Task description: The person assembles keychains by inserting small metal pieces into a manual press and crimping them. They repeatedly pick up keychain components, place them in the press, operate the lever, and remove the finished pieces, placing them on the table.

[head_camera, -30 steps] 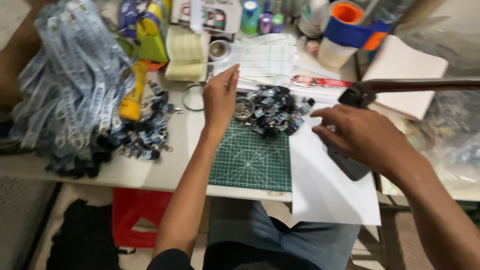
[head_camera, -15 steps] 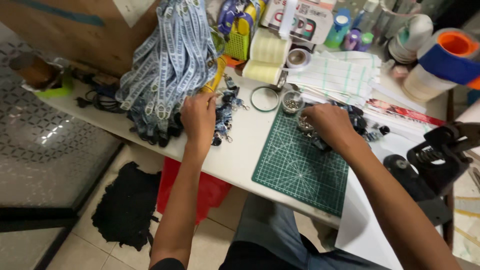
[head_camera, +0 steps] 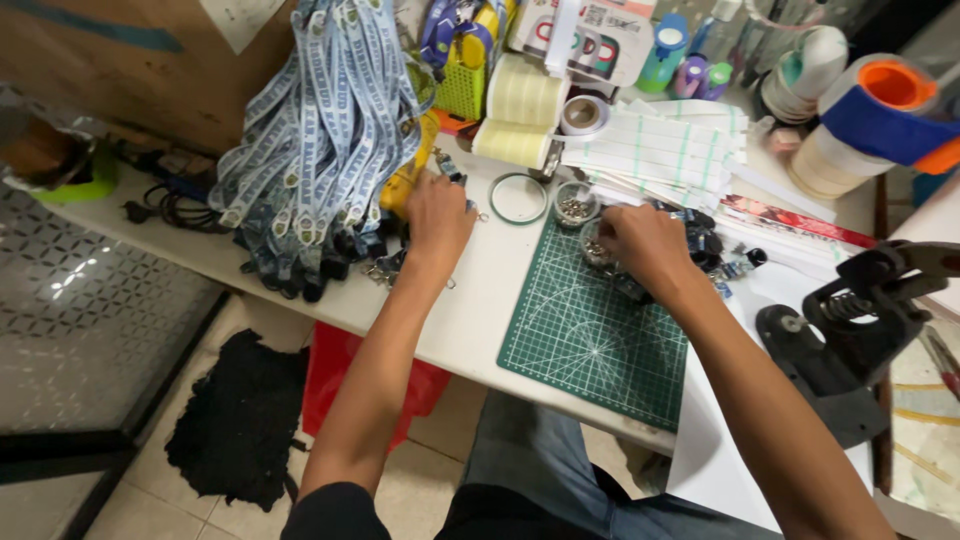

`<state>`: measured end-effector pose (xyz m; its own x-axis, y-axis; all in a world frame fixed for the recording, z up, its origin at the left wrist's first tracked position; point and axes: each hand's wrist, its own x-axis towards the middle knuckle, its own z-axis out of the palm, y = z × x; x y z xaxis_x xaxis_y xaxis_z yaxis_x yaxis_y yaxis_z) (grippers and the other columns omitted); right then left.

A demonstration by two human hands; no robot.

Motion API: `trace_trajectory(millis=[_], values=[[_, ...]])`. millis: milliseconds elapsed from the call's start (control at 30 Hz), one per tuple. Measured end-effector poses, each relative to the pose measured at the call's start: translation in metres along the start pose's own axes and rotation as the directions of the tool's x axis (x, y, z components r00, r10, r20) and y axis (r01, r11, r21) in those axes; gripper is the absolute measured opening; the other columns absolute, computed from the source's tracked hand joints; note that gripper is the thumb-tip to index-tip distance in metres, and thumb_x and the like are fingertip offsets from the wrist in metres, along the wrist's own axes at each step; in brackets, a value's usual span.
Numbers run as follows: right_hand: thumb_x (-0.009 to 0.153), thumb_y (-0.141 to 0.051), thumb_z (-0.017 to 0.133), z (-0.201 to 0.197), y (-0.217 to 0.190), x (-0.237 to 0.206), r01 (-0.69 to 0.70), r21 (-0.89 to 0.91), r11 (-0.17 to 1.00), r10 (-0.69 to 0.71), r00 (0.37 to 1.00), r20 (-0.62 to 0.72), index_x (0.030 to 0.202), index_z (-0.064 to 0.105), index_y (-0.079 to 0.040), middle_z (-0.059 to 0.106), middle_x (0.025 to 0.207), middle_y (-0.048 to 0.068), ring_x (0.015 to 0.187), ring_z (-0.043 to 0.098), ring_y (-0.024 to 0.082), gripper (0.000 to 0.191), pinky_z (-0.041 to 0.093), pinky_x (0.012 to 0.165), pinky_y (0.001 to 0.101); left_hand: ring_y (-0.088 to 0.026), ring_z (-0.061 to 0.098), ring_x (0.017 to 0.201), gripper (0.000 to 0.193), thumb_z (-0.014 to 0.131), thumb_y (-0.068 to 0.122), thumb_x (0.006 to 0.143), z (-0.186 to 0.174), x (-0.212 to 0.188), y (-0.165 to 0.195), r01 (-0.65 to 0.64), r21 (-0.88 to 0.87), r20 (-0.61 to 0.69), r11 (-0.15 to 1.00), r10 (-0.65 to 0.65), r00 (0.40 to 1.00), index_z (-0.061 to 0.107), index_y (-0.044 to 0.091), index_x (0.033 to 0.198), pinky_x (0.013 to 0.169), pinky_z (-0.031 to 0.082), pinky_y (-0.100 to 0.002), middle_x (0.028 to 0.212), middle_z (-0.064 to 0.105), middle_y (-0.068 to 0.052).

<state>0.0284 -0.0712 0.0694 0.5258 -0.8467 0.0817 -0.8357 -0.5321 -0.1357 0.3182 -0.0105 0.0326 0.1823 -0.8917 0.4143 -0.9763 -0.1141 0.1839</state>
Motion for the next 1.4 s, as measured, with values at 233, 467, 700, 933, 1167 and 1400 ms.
trace_trajectory(millis=[233,467,700,933,1167,1400], values=[[0.085,-0.021,0.077,-0.013,0.003,-0.012,0.036,0.327,0.944,-0.018,0.998,-0.059,0.096,0.075,-0.007,0.077,0.088,0.014,0.080,0.073,0.032,0.018,0.057,0.075,0.0421,-0.032,0.068,0.092,0.017,0.073,0.017,0.092,0.031,0.005,-0.002,0.031,0.078,-0.091,0.996,-0.023,0.996,0.079,0.005,0.081,0.082,0.054,-0.044,0.086,0.074,-0.014],[0.089,-0.016,0.074,-0.020,0.004,-0.029,0.008,0.645,0.764,0.057,0.995,-0.080,0.105,0.071,-0.004,0.078,0.092,0.010,0.078,0.073,0.017,0.020,0.056,0.072,0.0305,-0.025,0.073,0.077,0.024,0.069,0.024,0.093,0.014,-0.010,0.015,0.328,-0.911,0.248,0.252,-0.300,0.921,0.075,0.001,0.095,0.070,0.059,-0.035,0.088,0.075,-0.014],[0.103,-0.015,0.067,-0.021,0.010,-0.078,-0.111,0.921,0.372,0.055,0.994,0.098,0.105,0.075,0.001,0.075,0.091,0.007,0.077,0.062,0.010,0.018,0.049,0.069,0.0259,-0.020,0.074,0.075,0.029,0.070,0.026,0.095,0.019,-0.057,0.081,0.534,-0.798,0.556,-0.280,-0.001,0.831,0.070,-0.003,0.095,0.072,0.063,-0.033,0.088,0.075,-0.013],[0.095,-0.011,0.069,-0.020,0.006,-0.119,-0.038,0.978,0.207,0.162,0.987,0.004,0.112,0.070,0.001,0.077,0.095,0.005,0.086,0.071,0.010,0.021,0.056,0.077,0.0250,-0.017,0.073,0.076,0.031,0.068,0.027,0.097,-0.007,-0.083,0.144,0.511,-0.822,0.523,-0.252,0.023,0.852,0.073,-0.004,0.097,0.074,0.062,-0.031,0.088,0.075,-0.011],[0.092,-0.003,0.075,-0.017,-0.002,-0.132,0.049,0.932,0.358,0.245,0.959,-0.145,0.103,0.076,0.001,0.070,0.097,0.005,0.085,0.065,0.009,0.011,0.053,0.075,0.0241,-0.013,0.071,0.077,0.033,0.066,0.024,0.098,-0.029,-0.088,0.174,0.441,-0.883,0.449,-0.163,-0.016,0.893,0.075,-0.007,0.106,0.072,0.063,-0.028,0.088,0.074,-0.008],[0.093,-0.003,0.073,-0.011,-0.003,-0.132,-0.004,0.945,0.328,0.328,0.938,-0.110,0.102,0.075,0.000,0.071,0.097,0.003,0.085,0.066,0.007,0.009,0.054,0.072,0.0219,-0.012,0.072,0.080,0.035,0.076,0.019,0.090,-0.036,-0.092,0.176,0.403,-0.915,0.404,0.018,0.036,0.914,0.074,-0.006,0.115,0.074,0.061,-0.026,0.094,0.078,-0.011]])
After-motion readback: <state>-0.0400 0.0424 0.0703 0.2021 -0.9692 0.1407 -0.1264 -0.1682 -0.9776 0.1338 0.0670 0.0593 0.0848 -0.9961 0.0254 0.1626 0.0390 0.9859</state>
